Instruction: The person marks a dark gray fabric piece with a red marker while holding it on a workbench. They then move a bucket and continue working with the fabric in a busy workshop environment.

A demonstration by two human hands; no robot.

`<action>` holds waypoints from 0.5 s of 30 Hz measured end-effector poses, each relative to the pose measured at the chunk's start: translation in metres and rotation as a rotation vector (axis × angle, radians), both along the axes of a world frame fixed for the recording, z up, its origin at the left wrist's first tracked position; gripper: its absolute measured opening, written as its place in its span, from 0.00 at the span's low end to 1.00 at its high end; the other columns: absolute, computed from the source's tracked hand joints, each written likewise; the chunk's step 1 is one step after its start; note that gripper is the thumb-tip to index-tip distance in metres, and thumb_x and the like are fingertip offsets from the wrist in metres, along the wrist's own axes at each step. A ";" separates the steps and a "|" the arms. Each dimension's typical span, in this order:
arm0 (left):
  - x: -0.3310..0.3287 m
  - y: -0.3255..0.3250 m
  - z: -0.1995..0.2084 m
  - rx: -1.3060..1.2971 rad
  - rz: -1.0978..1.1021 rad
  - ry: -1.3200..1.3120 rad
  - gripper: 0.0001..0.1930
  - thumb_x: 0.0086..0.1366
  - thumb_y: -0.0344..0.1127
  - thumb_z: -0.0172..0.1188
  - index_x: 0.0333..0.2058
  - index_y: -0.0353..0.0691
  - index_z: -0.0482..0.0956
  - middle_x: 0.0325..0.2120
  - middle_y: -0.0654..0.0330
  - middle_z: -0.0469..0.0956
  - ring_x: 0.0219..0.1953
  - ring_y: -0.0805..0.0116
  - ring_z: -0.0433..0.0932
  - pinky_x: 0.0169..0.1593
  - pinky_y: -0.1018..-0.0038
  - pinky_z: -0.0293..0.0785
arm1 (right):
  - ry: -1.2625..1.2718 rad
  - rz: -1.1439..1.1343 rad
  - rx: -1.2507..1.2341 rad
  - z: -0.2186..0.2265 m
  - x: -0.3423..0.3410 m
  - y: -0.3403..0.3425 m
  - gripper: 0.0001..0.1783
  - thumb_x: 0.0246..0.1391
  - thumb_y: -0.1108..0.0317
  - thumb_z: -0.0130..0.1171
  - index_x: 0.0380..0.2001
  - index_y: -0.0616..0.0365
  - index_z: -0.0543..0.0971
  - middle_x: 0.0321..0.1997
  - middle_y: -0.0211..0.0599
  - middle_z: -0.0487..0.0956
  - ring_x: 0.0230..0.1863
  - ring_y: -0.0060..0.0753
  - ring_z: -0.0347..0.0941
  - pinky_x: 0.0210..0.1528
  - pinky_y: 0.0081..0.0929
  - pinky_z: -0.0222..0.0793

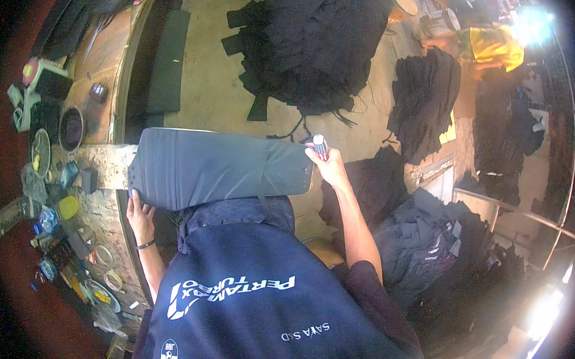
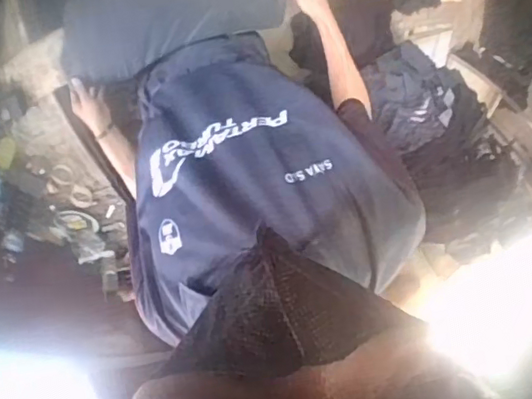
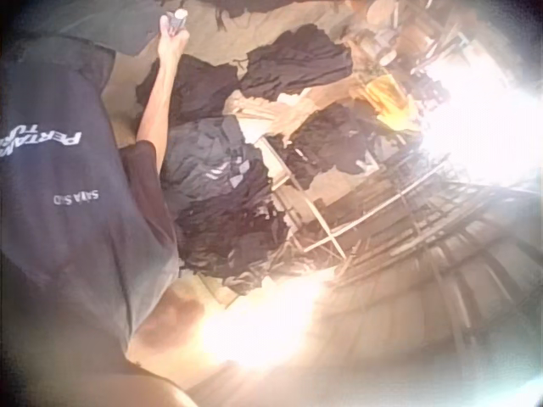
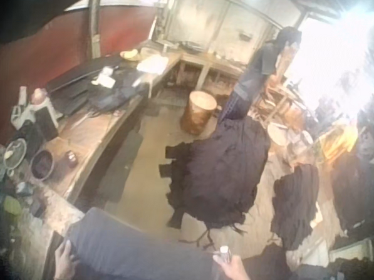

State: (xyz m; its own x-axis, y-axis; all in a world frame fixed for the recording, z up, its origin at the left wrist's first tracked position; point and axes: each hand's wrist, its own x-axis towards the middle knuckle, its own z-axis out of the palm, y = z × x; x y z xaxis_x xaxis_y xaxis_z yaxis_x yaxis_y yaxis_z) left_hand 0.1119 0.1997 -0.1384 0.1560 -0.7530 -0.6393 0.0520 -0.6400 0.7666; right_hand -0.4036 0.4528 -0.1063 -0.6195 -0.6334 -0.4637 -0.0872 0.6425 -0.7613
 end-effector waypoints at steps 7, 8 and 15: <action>-0.002 -0.004 0.000 0.002 0.022 -0.020 0.17 0.73 0.52 0.72 0.45 0.47 0.78 0.32 0.71 0.73 0.31 0.75 0.78 0.38 0.67 0.84 | -0.059 -0.058 -0.003 -0.001 0.001 0.004 0.23 0.66 0.49 0.73 0.53 0.56 0.90 0.22 0.21 0.75 0.23 0.18 0.67 0.29 0.31 0.66; -0.002 -0.005 0.001 -0.014 -0.011 -0.001 0.17 0.73 0.52 0.72 0.42 0.47 0.78 0.29 0.72 0.68 0.29 0.77 0.77 0.38 0.66 0.86 | -0.048 -0.052 0.057 -0.001 0.001 0.006 0.22 0.66 0.52 0.73 0.54 0.56 0.90 0.29 0.26 0.83 0.30 0.19 0.75 0.35 0.30 0.73; -0.005 -0.013 0.022 -0.383 -0.273 -0.867 0.21 0.73 0.44 0.72 0.52 0.33 0.79 0.44 0.56 0.82 0.42 0.66 0.84 0.46 0.68 0.84 | 0.170 -0.434 -0.164 0.008 0.041 0.029 0.16 0.67 0.61 0.73 0.50 0.60 0.89 0.42 0.31 0.90 0.44 0.22 0.83 0.51 0.28 0.78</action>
